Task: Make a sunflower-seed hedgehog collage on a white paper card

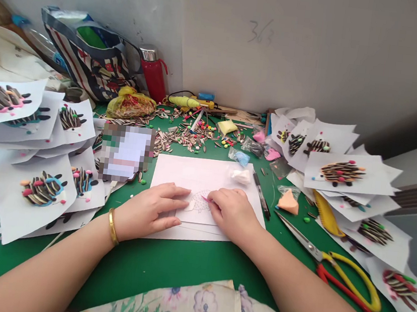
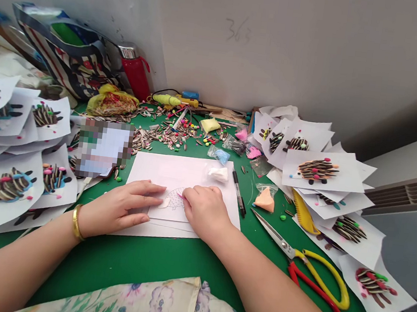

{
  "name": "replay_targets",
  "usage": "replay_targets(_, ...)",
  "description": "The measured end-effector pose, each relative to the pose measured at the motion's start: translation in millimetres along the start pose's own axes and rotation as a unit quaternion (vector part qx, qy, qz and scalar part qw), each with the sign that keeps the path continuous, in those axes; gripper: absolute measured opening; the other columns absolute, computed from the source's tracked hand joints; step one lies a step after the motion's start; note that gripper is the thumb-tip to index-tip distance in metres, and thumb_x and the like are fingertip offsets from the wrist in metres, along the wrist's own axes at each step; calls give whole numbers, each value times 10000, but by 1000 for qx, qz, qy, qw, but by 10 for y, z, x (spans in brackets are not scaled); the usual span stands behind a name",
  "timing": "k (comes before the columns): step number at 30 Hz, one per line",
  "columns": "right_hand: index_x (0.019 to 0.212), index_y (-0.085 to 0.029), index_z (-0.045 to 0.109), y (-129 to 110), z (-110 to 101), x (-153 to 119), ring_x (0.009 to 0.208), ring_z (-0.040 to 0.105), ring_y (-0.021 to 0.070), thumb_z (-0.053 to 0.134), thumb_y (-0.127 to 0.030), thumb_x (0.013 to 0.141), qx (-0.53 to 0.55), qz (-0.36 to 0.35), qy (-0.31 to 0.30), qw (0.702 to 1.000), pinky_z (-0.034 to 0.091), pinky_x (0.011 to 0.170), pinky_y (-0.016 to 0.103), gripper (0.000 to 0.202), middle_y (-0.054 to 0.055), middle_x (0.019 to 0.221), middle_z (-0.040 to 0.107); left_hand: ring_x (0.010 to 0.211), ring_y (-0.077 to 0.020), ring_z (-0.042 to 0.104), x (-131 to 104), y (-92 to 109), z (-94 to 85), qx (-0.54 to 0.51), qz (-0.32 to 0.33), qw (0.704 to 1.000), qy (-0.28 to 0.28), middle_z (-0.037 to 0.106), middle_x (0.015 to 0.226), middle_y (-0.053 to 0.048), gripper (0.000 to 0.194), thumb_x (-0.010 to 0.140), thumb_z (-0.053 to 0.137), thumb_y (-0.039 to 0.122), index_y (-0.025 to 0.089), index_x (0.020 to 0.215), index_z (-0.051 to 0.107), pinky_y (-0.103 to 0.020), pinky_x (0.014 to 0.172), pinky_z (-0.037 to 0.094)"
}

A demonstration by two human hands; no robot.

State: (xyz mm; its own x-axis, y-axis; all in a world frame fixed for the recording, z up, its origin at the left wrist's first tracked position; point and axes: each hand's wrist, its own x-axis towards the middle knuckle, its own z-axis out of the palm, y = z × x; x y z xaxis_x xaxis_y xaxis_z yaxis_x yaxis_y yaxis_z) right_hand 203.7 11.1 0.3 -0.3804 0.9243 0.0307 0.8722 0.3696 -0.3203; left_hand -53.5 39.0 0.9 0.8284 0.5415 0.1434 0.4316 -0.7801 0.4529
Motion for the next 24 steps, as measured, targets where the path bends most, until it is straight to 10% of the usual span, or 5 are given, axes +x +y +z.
replay_targets(24,934,-198,658,11,19,-2,839,614,164,464,-252,989,-1,-5,10,1000,306,819,314,210,22,845,688,1245,-250,530,35,26,43,-11,-55,998,8,570,1366,-64,282,934,555,348,268,1176,677,-450,1108,387)
